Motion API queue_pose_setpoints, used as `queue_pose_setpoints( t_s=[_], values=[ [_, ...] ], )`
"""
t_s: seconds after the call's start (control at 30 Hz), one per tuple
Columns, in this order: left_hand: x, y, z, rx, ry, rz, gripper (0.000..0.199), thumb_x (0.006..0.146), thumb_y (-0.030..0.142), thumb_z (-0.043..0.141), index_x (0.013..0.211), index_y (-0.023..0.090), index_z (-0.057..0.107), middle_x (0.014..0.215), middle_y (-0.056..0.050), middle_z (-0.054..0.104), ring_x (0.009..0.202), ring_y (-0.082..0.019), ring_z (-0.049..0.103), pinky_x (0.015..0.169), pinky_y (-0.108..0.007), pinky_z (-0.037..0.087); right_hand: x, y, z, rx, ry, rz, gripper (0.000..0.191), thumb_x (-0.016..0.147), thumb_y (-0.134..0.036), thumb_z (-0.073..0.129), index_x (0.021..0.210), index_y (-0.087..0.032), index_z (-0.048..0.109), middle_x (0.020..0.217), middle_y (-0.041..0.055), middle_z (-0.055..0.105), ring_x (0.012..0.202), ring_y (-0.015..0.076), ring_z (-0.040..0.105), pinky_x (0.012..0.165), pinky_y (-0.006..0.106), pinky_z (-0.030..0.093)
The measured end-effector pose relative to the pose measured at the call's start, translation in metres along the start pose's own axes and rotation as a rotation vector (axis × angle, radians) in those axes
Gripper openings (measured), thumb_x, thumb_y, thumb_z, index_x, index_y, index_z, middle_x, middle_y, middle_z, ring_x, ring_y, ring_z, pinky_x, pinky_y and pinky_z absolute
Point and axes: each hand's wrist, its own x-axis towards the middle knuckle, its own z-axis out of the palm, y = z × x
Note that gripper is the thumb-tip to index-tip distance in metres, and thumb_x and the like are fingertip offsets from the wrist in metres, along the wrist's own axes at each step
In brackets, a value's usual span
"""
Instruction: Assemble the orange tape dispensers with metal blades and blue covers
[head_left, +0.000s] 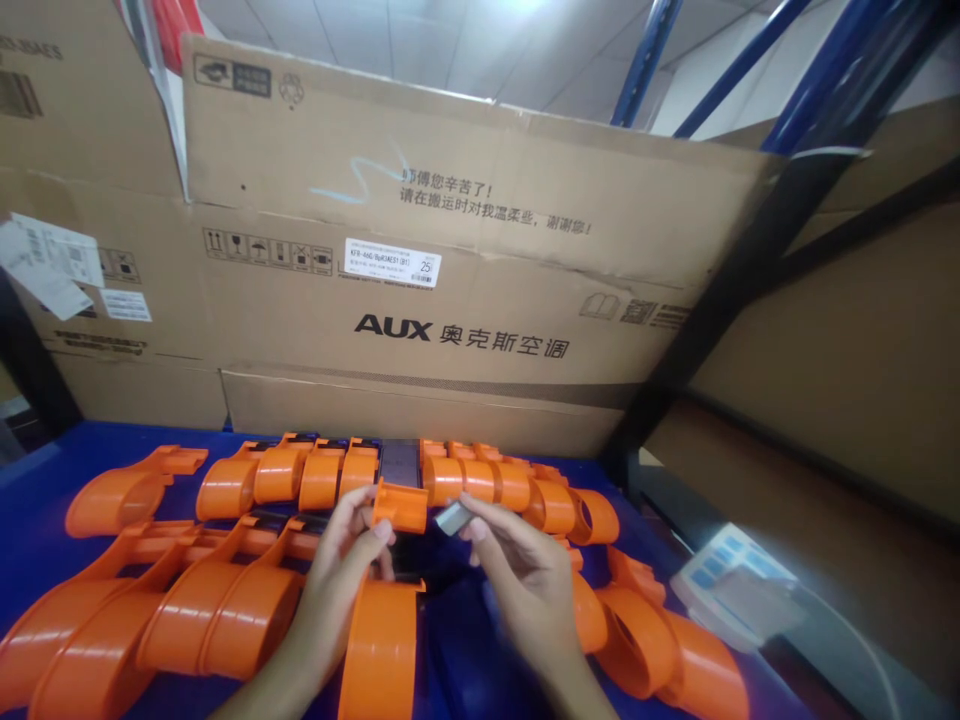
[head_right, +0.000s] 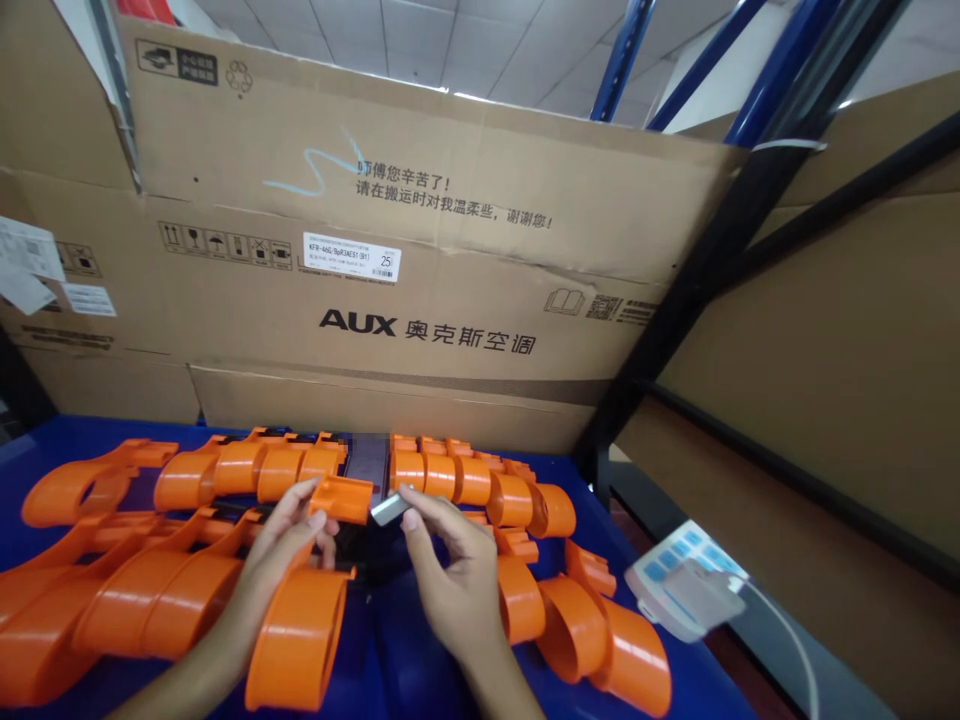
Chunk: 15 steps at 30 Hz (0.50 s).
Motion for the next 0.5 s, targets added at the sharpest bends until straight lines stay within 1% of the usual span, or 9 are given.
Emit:
queue_pose_setpoints(
  t_s=[0.1,0.17,0.2,0.27,0.3,0.4,0.43,0.5],
  values=[
    [-0.001,-0.001,0.0,-0.005,-0.009,-0.015,0.044,0.08,0.042,0.081,0.116,0.025,0.061,0.078,0.003,0.068,0.053,-0.012,0.06,0.053,-0.024,0.049,0.001,-0.001,0.003,0.14,0.045,0.073,0.022,0.092,-0.043,0.073,0.1,-0.023,0.081,0.074,0.0031,0.072,0.06,0.0178,0.061,0.058,0.031,0.053],
    [-0.002,0.0,0.001,0.013,-0.011,-0.018,0.042,0.081,0.044,0.08,0.114,0.025,0.062,0.077,0.003,0.068,0.052,-0.012,0.059,0.052,-0.023,0.049,0.002,-0.001,0.005,0.219,0.077,0.12,0.024,0.089,-0.04,0.077,0.106,-0.024,0.076,0.07,0.0002,0.07,0.054,0.0148,0.057,0.054,0.028,0.049],
    [-0.002,0.001,0.001,0.028,-0.016,-0.016,0.04,0.082,0.044,0.079,0.112,0.024,0.062,0.076,0.002,0.068,0.052,-0.012,0.06,0.052,-0.023,0.049,0.003,-0.001,0.007,0.261,0.082,0.141,0.029,0.088,-0.039,0.079,0.112,-0.024,0.073,0.069,-0.0012,0.069,0.053,0.0139,0.057,0.053,0.027,0.048],
    [-0.003,0.003,0.002,0.052,-0.02,-0.014,0.039,0.083,0.046,0.078,0.111,0.023,0.063,0.074,0.002,0.067,0.051,-0.012,0.06,0.052,-0.023,0.048,0.004,0.001,0.008,0.335,0.077,0.178,0.04,0.086,-0.037,0.081,0.122,-0.025,0.067,0.071,-0.002,0.071,0.055,0.0138,0.06,0.056,0.027,0.049],
    [-0.004,0.004,0.003,0.057,-0.022,-0.017,0.04,0.082,0.047,0.078,0.11,0.023,0.063,0.073,0.003,0.067,0.051,-0.013,0.06,0.052,-0.023,0.048,0.005,0.003,0.009,0.364,0.065,0.197,0.041,0.085,-0.037,0.082,0.121,-0.024,0.067,0.074,-0.001,0.073,0.059,0.0146,0.063,0.061,0.027,0.051],
    [-0.005,0.005,0.004,0.059,-0.02,-0.016,0.042,0.081,0.048,0.08,0.111,0.023,0.065,0.075,0.002,0.068,0.052,-0.013,0.061,0.053,-0.024,0.048,0.007,0.008,0.01,0.413,0.036,0.256,0.028,0.083,-0.036,0.085,0.103,-0.022,0.072,0.085,0.0033,0.078,0.076,0.0179,0.07,0.076,0.03,0.054],
    [-0.006,0.004,0.004,0.058,-0.024,-0.012,0.042,0.081,0.048,0.079,0.112,0.024,0.065,0.076,0.001,0.069,0.053,-0.013,0.061,0.054,-0.024,0.048,0.008,0.01,0.01,0.419,0.037,0.268,0.024,0.083,-0.036,0.085,0.097,-0.021,0.073,0.085,0.0037,0.079,0.079,0.0185,0.071,0.078,0.03,0.054],
    [-0.005,0.002,0.002,0.056,-0.041,-0.014,0.041,0.083,0.047,0.078,0.115,0.025,0.063,0.077,0.001,0.069,0.053,-0.013,0.061,0.054,-0.024,0.049,0.009,0.013,0.01,0.425,0.052,0.279,0.022,0.083,-0.037,0.085,0.092,-0.021,0.073,0.084,0.003,0.078,0.079,0.0188,0.07,0.079,0.03,0.054]
  ],
)
